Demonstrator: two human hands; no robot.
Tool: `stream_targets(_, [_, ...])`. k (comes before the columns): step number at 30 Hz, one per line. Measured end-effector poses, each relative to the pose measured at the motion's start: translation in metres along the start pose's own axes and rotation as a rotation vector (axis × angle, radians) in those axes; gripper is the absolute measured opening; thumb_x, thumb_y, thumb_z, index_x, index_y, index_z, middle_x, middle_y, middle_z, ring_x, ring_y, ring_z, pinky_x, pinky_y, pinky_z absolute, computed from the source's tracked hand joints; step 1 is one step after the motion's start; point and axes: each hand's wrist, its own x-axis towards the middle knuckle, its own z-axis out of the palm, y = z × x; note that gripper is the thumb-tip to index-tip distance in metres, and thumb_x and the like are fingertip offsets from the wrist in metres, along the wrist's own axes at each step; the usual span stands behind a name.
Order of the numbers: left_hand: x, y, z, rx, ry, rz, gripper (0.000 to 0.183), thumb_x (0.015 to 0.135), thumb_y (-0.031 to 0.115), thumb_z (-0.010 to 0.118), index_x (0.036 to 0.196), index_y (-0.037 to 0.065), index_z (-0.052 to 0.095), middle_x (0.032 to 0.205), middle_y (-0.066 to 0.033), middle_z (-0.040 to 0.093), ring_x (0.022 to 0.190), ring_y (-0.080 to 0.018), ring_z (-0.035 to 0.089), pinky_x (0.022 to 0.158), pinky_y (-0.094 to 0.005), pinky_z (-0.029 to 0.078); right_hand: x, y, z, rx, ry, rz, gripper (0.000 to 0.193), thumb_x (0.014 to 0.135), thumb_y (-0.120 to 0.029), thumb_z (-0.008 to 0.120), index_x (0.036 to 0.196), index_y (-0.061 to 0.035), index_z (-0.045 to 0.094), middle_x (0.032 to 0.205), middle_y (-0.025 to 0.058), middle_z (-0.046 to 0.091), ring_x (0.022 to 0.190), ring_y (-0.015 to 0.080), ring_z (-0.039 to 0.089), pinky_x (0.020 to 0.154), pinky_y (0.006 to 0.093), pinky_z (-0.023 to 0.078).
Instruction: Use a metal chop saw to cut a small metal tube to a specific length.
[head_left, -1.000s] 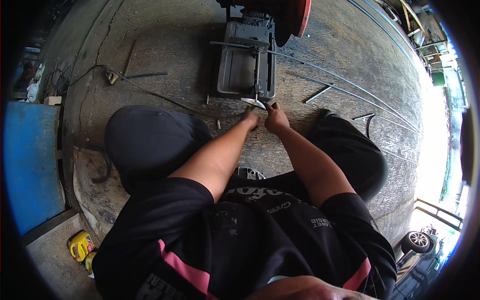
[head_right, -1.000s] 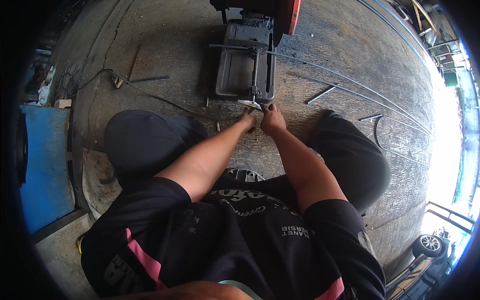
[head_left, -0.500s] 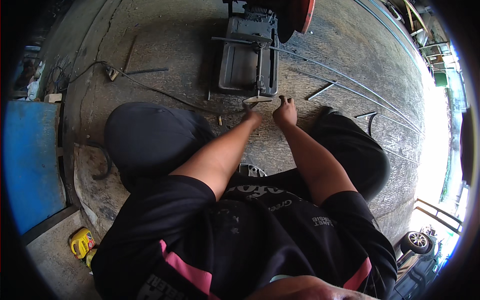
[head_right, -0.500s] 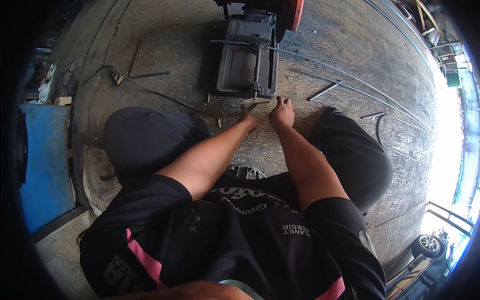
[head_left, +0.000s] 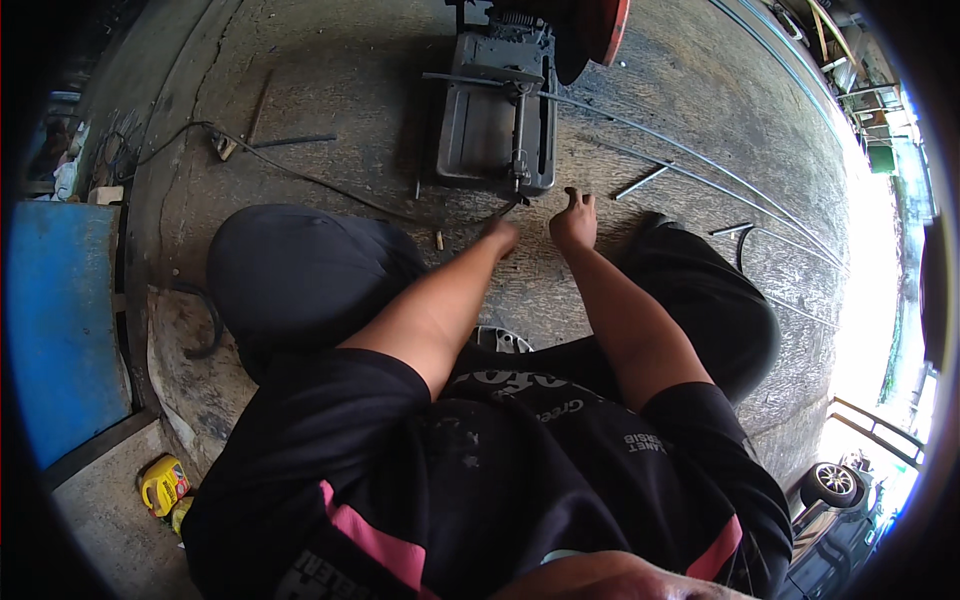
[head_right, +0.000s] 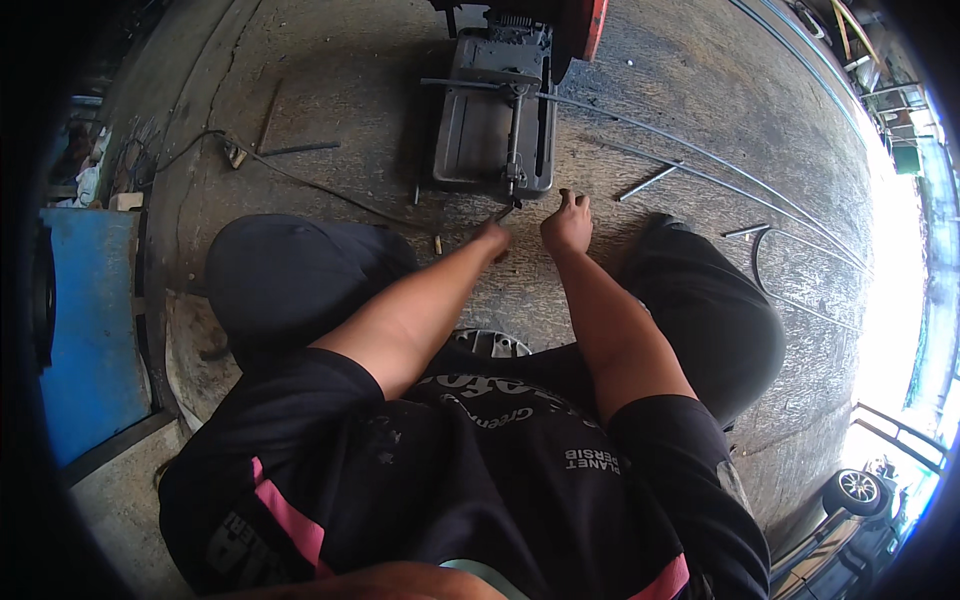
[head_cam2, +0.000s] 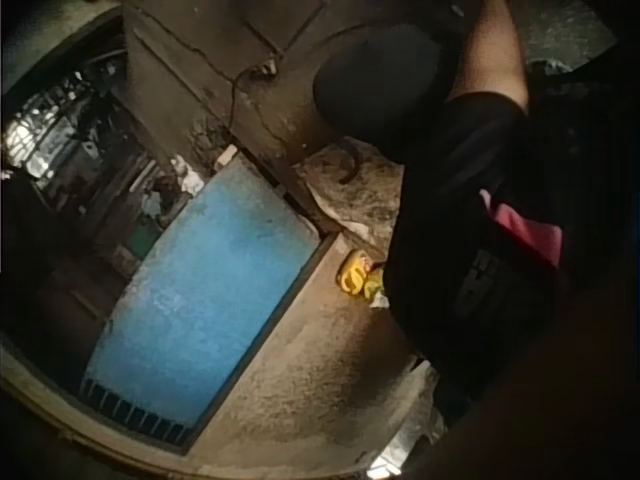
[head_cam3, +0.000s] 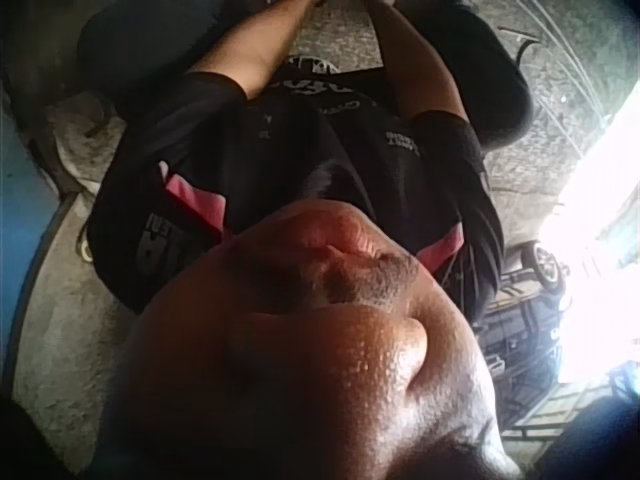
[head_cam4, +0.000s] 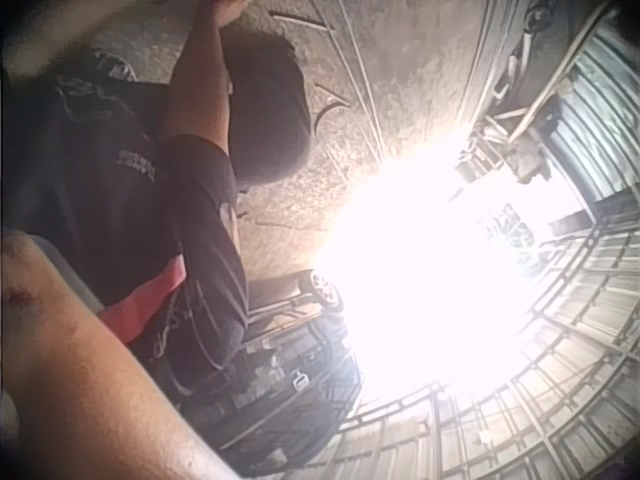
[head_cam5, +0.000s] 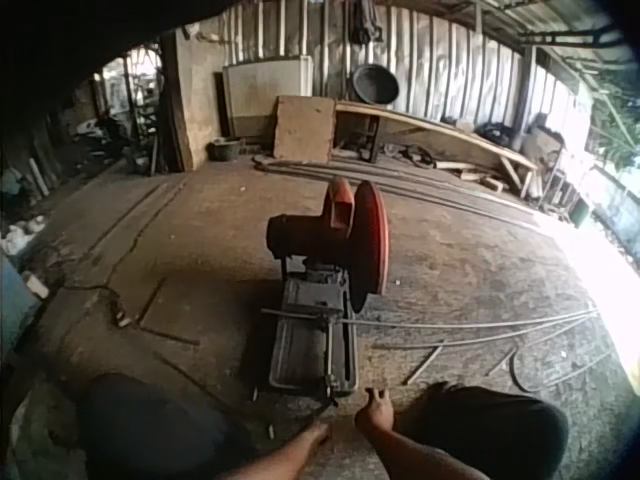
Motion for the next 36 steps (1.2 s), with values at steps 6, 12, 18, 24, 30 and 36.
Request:
stream_targets(6, [-0.010,0.025,0.004,-0.773,-0.023,-0.024,0.041,0.087,0.012,0.053,0.127,0.014,0.048,0.083,-0.0097,0.060,0.072,-0.0213,0.059,0.062,-0.0357,0.050,-0.002,-0.004,-0.001,0.020,-0.047,-0.011,0.048,0.078,-0.004,0.056,0.124,-0.0128,0.056,0.116,0.0159,0.051,0.110,0.0357,0.055,0.092,0.0436,0.047])
stream_targets(12, [-0.022,0.018,-0.007,0.355,0.115,0.197,0.096,0.083,0.002,0.051,0.154,0.042,0.000,0.112,-0.0254,0.064,0.098,-0.0342,0.065,0.084,-0.0416,0.052,-0.009,-0.010,-0.004,-0.134,-0.139,-0.362,0.050,0.080,-0.006,0.054,0.130,-0.0144,0.054,0.119,0.0154,0.051,0.111,0.0359,0.054,0.095,0.0483,0.043])
stream_targets(18, [-0.003,0.027,0.002,-0.053,0.549,-0.035,0.095,0.081,0.002,0.052,0.156,0.023,-0.004,0.126,-0.0310,0.057,0.116,-0.0419,0.057,0.099,-0.0456,0.046,-0.022,0.006,0.002,-0.700,-0.440,-0.421,0.046,0.084,-0.017,0.057,0.130,-0.0187,0.059,0.133,0.0140,0.044,0.127,0.0316,0.041,0.099,0.0556,0.034])
stream_targets(24, [-0.004,0.026,-0.002,-0.242,0.686,-0.209,0.089,0.086,0.008,0.055,0.155,0.024,0.002,0.147,-0.0348,0.028,0.131,-0.0479,0.042,0.110,-0.0530,0.035,-0.014,0.007,-0.001,-0.492,-0.223,-0.358,0.052,0.088,-0.021,0.053,0.140,-0.0204,0.047,0.130,0.0086,0.048,0.124,0.0288,0.043,0.102,0.0535,0.032])
stream_targets(30, [0.003,0.027,0.003,-0.280,0.483,-0.229,0.087,0.087,0.009,0.055,0.155,0.023,0.003,0.147,-0.0326,0.029,0.134,-0.0467,0.037,0.111,-0.0518,0.034,-0.015,-0.009,0.006,-0.565,-0.205,-0.592,0.060,0.086,-0.015,0.052,0.145,-0.0231,0.042,0.125,0.0132,0.050,0.121,0.0318,0.044,0.100,0.0498,0.033])
stream_targets(36, [0.016,0.012,-0.003,-0.287,0.641,-0.297,0.086,0.087,0.010,0.055,0.155,0.021,0.004,0.146,-0.0321,0.031,0.130,-0.0461,0.043,0.107,-0.0502,0.039,-0.012,0.012,-0.011,-0.607,-0.292,-0.415,0.064,0.085,-0.016,0.052,0.147,-0.0218,0.040,0.123,0.0145,0.051,0.118,0.0307,0.047,0.097,0.0462,0.035])
